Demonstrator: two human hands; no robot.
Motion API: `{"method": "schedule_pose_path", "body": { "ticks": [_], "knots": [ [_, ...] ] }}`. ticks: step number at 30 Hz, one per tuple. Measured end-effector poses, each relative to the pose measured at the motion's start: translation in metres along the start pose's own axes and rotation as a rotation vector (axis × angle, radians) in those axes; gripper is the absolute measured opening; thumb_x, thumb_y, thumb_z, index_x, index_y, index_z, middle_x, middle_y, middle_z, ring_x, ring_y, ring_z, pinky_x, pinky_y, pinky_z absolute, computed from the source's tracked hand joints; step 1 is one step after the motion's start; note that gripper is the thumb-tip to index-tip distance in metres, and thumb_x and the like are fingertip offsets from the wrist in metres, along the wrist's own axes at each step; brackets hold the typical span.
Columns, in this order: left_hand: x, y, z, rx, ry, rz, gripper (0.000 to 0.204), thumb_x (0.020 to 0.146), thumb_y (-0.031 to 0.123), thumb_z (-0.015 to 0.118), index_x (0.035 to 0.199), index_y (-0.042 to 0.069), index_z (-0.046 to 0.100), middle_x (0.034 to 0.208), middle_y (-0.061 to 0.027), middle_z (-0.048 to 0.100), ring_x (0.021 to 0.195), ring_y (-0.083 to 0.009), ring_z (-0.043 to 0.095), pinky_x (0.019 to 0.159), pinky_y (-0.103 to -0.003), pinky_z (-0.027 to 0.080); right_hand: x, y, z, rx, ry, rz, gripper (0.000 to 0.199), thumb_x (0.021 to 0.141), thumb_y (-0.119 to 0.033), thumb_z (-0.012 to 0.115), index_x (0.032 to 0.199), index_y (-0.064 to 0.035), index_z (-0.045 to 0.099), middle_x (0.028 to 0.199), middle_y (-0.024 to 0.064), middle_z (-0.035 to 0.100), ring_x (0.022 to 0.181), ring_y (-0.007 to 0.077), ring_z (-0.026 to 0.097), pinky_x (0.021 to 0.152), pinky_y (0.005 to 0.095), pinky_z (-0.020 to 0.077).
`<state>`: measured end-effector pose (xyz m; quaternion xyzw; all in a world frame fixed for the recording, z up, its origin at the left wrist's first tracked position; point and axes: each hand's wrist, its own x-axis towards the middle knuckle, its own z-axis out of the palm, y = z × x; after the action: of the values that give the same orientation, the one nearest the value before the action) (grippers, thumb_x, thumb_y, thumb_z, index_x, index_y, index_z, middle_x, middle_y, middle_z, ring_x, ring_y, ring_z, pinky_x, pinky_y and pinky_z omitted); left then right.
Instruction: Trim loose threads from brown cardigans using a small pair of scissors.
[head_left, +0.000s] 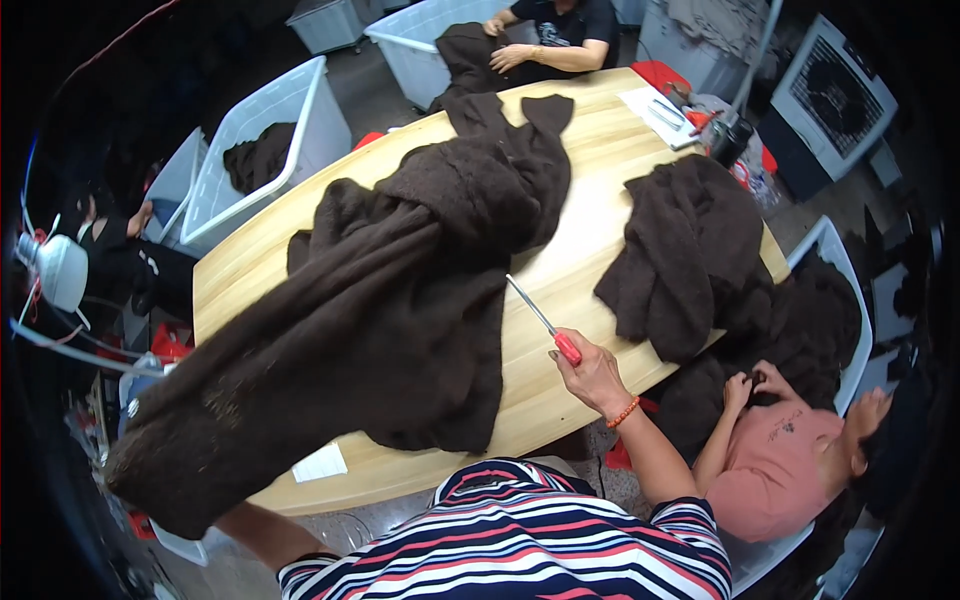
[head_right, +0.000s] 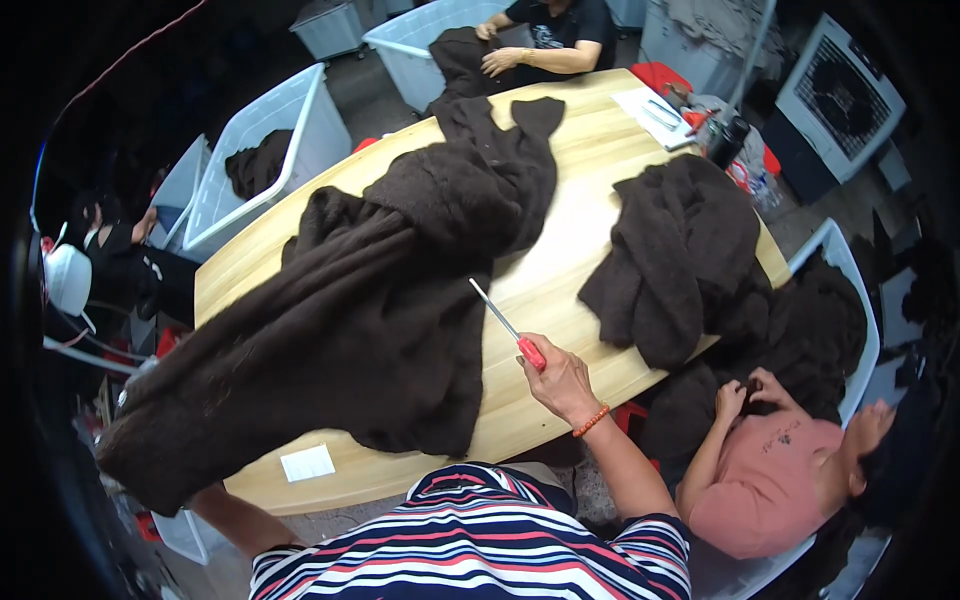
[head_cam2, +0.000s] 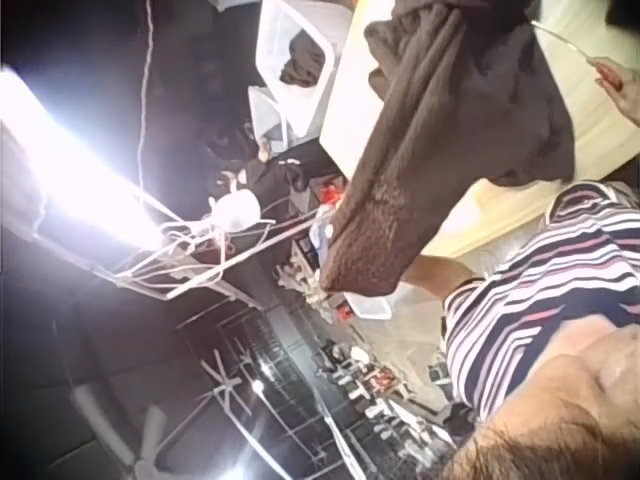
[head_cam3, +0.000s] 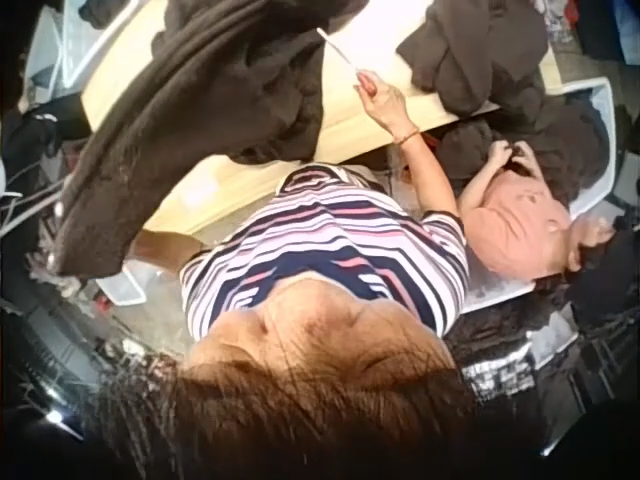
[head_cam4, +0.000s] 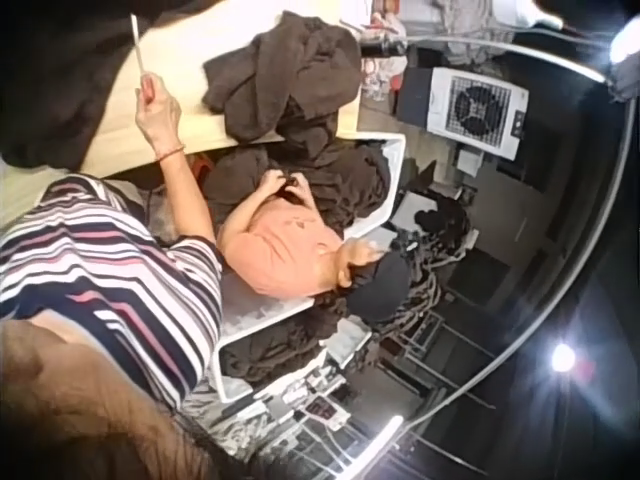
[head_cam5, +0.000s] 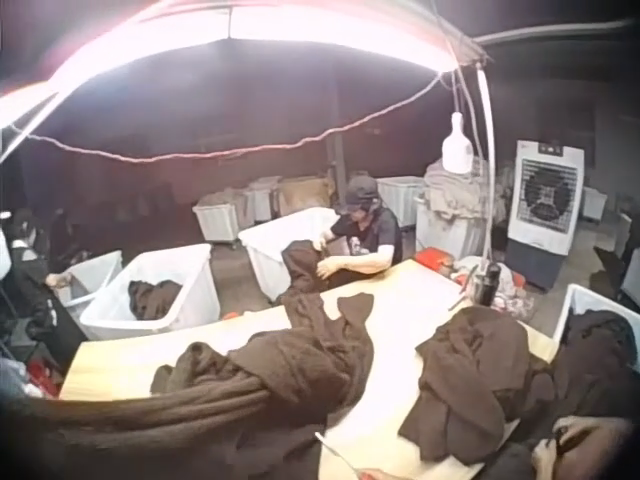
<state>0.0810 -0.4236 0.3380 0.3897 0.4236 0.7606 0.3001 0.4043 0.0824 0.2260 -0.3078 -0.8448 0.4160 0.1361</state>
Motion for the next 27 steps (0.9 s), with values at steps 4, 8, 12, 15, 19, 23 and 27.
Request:
{"method": "schedule_pose_path", "body": {
  "ticks": [4,8,12,15,19,23,27],
  "knots": [
    [0.032,0.012,0.023,0.223,0.044,-0.112,0.048,0.099,0.031,0.044,0.134,-0.002,0.05,0.138,-0.014,0.053,0.126,-0.0267,0.051,0.111,-0.042,0.036,0.021,-0.012,0.018,-0.043,-0.145,-0.057,0.035,0.089,-0.024,0.065,0.12,-0.0106,0.057,0.087,0.0205,0.067,0.083,0.0406,0.065,0.073,0.045,0.0517],
    [-0.028,0.018,-0.017,0.039,1.146,0.196,0.035,0.097,0.03,0.057,0.121,0.003,0.061,0.119,-0.0119,0.065,0.109,-0.0246,0.062,0.095,-0.04,0.05,0.049,-0.034,0.051,-0.064,-0.279,-0.135,0.034,0.091,-0.024,0.061,0.123,-0.0144,0.057,0.094,0.0199,0.068,0.089,0.0404,0.065,0.079,0.0459,0.052],
    [-0.06,-0.033,-0.041,0.722,1.193,-0.205,0.038,0.096,0.031,0.06,0.111,-0.004,0.063,0.104,-0.0078,0.066,0.094,-0.0186,0.063,0.082,-0.033,0.051,0.098,-0.025,0.097,0.083,-0.259,-0.249,0.034,0.091,-0.015,0.065,0.124,-0.008,0.059,0.094,0.0109,0.07,0.084,0.0251,0.069,0.075,0.0337,0.0536],
    [-0.072,-0.07,-0.053,1.347,0.884,-0.619,0.026,0.092,0.021,0.062,0.098,-0.005,0.066,0.086,-0.0112,0.068,0.086,-0.0204,0.064,0.078,-0.032,0.05,0.136,-0.033,0.111,0.344,-0.328,-0.16,0.038,0.091,-0.011,0.064,0.128,-0.0037,0.058,0.102,0.0017,0.064,0.078,0.0065,0.06,0.07,0.0239,0.0535],
    [0.025,-0.127,0.015,1.297,0.737,-0.321,0.018,0.088,0.013,0.065,0.099,-0.002,0.067,0.095,-0.0151,0.067,0.092,-0.0286,0.064,0.085,-0.035,0.048,0.15,-0.068,0.103,0.449,-0.373,0.01,0.037,0.091,-0.013,0.065,0.126,-0.0046,0.059,0.099,0.0075,0.066,0.081,0.0102,0.062,0.07,0.0268,0.0549],
    [0.131,-0.163,0.07,1.312,0.507,-0.019,0.022,0.083,0.01,0.07,0.103,0.0,0.067,0.096,-0.0144,0.066,0.093,-0.0286,0.062,0.083,-0.035,0.049,0.151,-0.069,0.107,0.434,-0.386,0.002,0.04,0.092,-0.011,0.064,0.13,-0.0036,0.056,0.109,0.0065,0.064,0.081,0.0089,0.062,0.068,0.0244,0.0549],
    [0.189,-0.215,0.093,1.391,0.438,-0.022,0.04,0.078,0.02,0.075,0.113,0.004,0.062,0.099,-0.0161,0.064,0.093,-0.0343,0.06,0.083,-0.041,0.049,0.147,-0.049,0.099,0.501,-0.367,0.01,0.043,0.093,-0.008,0.063,0.134,-0.0024,0.052,0.112,0.006,0.063,0.089,0.0093,0.061,0.067,0.0247,0.056]
  ]
}}
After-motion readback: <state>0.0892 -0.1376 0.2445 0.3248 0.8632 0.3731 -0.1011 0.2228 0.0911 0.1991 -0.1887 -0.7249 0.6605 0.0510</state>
